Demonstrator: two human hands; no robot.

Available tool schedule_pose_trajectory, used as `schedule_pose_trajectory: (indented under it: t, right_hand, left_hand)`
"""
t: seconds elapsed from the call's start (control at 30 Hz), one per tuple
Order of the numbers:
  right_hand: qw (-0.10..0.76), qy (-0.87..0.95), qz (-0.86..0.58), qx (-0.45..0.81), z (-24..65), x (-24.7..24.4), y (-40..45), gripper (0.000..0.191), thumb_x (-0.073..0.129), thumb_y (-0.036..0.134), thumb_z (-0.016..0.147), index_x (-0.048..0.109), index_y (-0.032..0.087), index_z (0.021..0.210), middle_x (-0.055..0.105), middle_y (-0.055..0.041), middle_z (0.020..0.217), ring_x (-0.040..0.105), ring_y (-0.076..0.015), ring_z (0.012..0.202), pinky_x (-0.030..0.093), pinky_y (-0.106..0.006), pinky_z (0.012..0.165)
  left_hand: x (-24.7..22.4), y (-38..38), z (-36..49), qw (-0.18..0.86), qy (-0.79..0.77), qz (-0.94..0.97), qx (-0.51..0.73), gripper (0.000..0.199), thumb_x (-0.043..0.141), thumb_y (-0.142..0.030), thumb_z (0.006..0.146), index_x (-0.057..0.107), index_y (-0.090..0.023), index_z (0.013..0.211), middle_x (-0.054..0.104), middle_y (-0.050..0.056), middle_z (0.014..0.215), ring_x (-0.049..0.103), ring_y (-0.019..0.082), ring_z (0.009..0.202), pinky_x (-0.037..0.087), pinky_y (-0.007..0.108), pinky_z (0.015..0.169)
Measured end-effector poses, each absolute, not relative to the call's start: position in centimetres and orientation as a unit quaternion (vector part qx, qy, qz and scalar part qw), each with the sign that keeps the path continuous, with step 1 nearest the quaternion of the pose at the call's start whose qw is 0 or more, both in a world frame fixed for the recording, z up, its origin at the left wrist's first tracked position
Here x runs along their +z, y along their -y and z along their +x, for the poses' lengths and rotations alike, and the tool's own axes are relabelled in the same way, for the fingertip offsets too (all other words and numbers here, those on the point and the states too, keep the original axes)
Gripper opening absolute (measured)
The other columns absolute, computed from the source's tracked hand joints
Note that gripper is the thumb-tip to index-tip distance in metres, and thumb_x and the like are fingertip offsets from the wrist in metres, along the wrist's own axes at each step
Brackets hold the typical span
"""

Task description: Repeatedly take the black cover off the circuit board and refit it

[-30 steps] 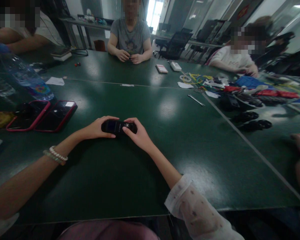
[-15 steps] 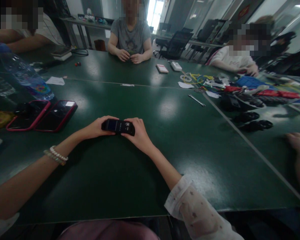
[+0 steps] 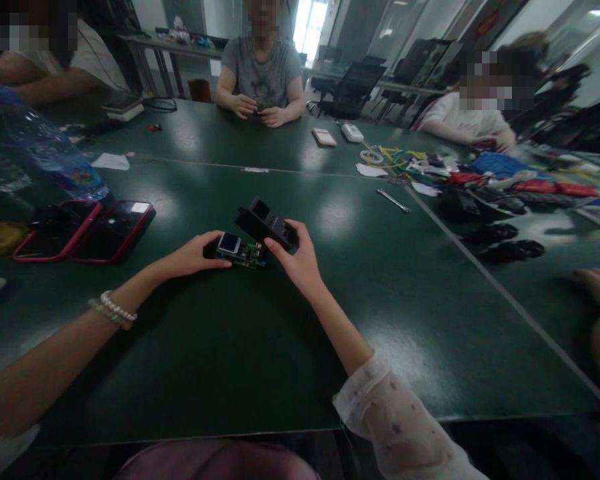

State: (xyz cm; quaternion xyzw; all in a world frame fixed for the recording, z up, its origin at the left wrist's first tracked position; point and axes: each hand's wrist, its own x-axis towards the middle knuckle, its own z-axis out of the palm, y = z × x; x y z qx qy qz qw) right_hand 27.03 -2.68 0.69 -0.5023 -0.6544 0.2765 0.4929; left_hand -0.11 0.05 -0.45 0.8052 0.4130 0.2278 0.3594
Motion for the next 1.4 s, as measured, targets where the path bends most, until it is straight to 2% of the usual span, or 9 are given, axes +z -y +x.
schedule_pose_trajectory:
  t: [0.2, 0.4, 0.57, 0.63, 0.87, 1.1, 1.2, 1.3, 1.4]
  right_hand:
    - [0.501, 0.623, -0.578, 0.165, 29.2, -0.5, 1.4, 0.052, 0.072, 0.059, 0.078, 0.054, 0.024, 0.113, 0.065, -0.0068, 0.101, 0.062, -0.0259, 0.091, 0.052, -0.045, 0.084]
    - [0.419, 0.673, -0.604, 0.089, 30.0, -2.5, 0.4, 0.048, 0.070, 0.049, 0.082, 0.056, 0.019, 0.117, 0.062, -0.0150, 0.111, 0.057, -0.0336, 0.105, 0.047, -0.055, 0.092]
    - [0.387, 0.677, -0.622, 0.067, 29.9, -3.2, 0.2, 0.068, 0.071, 0.057, 0.078, 0.051, 0.018, 0.130, 0.056, -0.0187, 0.121, 0.049, -0.0392, 0.114, 0.041, -0.063, 0.098]
    - [0.397, 0.672, -0.622, 0.061, 29.8, -3.0, 0.3, 0.074, 0.068, 0.060, 0.080, 0.048, 0.017, 0.136, 0.055, -0.0193, 0.122, 0.048, -0.0390, 0.115, 0.041, -0.062, 0.099]
    - [0.398, 0.688, -0.604, 0.049, 29.5, -2.2, 1.0, 0.064, 0.067, 0.056, 0.083, 0.051, 0.019, 0.133, 0.056, -0.0173, 0.121, 0.049, -0.0365, 0.114, 0.043, -0.058, 0.100]
    - [0.371, 0.706, -0.600, 0.063, 29.6, -2.9, 0.5, 0.052, 0.067, 0.029, 0.081, 0.053, 0.013, 0.129, 0.060, -0.0192, 0.124, 0.055, -0.0358, 0.117, 0.045, -0.056, 0.102]
    - [0.428, 0.688, -0.576, 0.103, 29.3, -2.4, 0.7, 0.053, 0.069, 0.035, 0.082, 0.053, 0.015, 0.128, 0.063, -0.0172, 0.122, 0.060, -0.0329, 0.113, 0.048, -0.053, 0.100]
    - [0.485, 0.689, -0.517, 0.149, 28.5, -1.2, 1.5, 0.057, 0.069, 0.046, 0.085, 0.050, 0.023, 0.133, 0.062, -0.0121, 0.125, 0.062, -0.0290, 0.113, 0.051, -0.049, 0.099]
    - [0.480, 0.724, -0.466, 0.170, 27.3, 0.0, 2.6, 0.057, 0.068, 0.048, 0.087, 0.049, 0.027, 0.136, 0.060, -0.0099, 0.129, 0.060, -0.0277, 0.117, 0.050, -0.047, 0.101]
  left_hand:
    - [-0.5, -0.1, -0.2, 0.346, -0.423, 0.810, 0.212, 0.059, 0.072, -0.054, 0.082, 0.056, -0.023, 0.130, 0.062, 0.010, 0.129, 0.058, 0.030, 0.118, 0.044, 0.049, 0.101]
    - [-0.2, 0.1, -0.1, 0.349, -0.428, 0.807, 0.207, 0.061, 0.070, -0.055, 0.083, 0.055, -0.024, 0.132, 0.061, 0.010, 0.130, 0.058, 0.031, 0.118, 0.044, 0.049, 0.101]
    - [0.1, 0.2, -0.1, 0.354, -0.432, 0.805, 0.200, 0.060, 0.069, -0.054, 0.083, 0.056, -0.021, 0.131, 0.061, 0.012, 0.130, 0.057, 0.032, 0.119, 0.043, 0.051, 0.101]
    - [0.1, 0.2, -0.1, 0.353, -0.430, 0.806, 0.201, 0.059, 0.069, -0.054, 0.083, 0.056, -0.021, 0.130, 0.061, 0.011, 0.130, 0.057, 0.032, 0.119, 0.043, 0.051, 0.101]
    - [0.1, 0.3, -0.1, 0.357, -0.434, 0.803, 0.201, 0.056, 0.070, -0.053, 0.083, 0.057, -0.022, 0.129, 0.061, 0.010, 0.129, 0.056, 0.031, 0.119, 0.044, 0.049, 0.100]
    - [-0.4, 0.0, -0.2, 0.342, -0.426, 0.811, 0.210, 0.055, 0.071, -0.051, 0.083, 0.057, -0.022, 0.128, 0.062, 0.010, 0.126, 0.058, 0.030, 0.116, 0.045, 0.048, 0.098]
    - [-0.4, 0.0, -0.1, 0.338, -0.419, 0.815, 0.214, 0.050, 0.071, -0.050, 0.084, 0.059, -0.021, 0.124, 0.063, 0.009, 0.124, 0.059, 0.030, 0.114, 0.045, 0.047, 0.097]
    - [-0.2, 0.0, -0.1, 0.328, -0.415, 0.821, 0.216, 0.047, 0.071, -0.049, 0.084, 0.061, -0.021, 0.121, 0.063, 0.009, 0.123, 0.058, 0.030, 0.114, 0.045, 0.047, 0.097]
    - [-0.3, 0.0, 0.0, 0.325, -0.414, 0.822, 0.218, 0.048, 0.070, -0.048, 0.085, 0.060, -0.021, 0.123, 0.063, 0.009, 0.123, 0.058, 0.030, 0.114, 0.046, 0.048, 0.098]
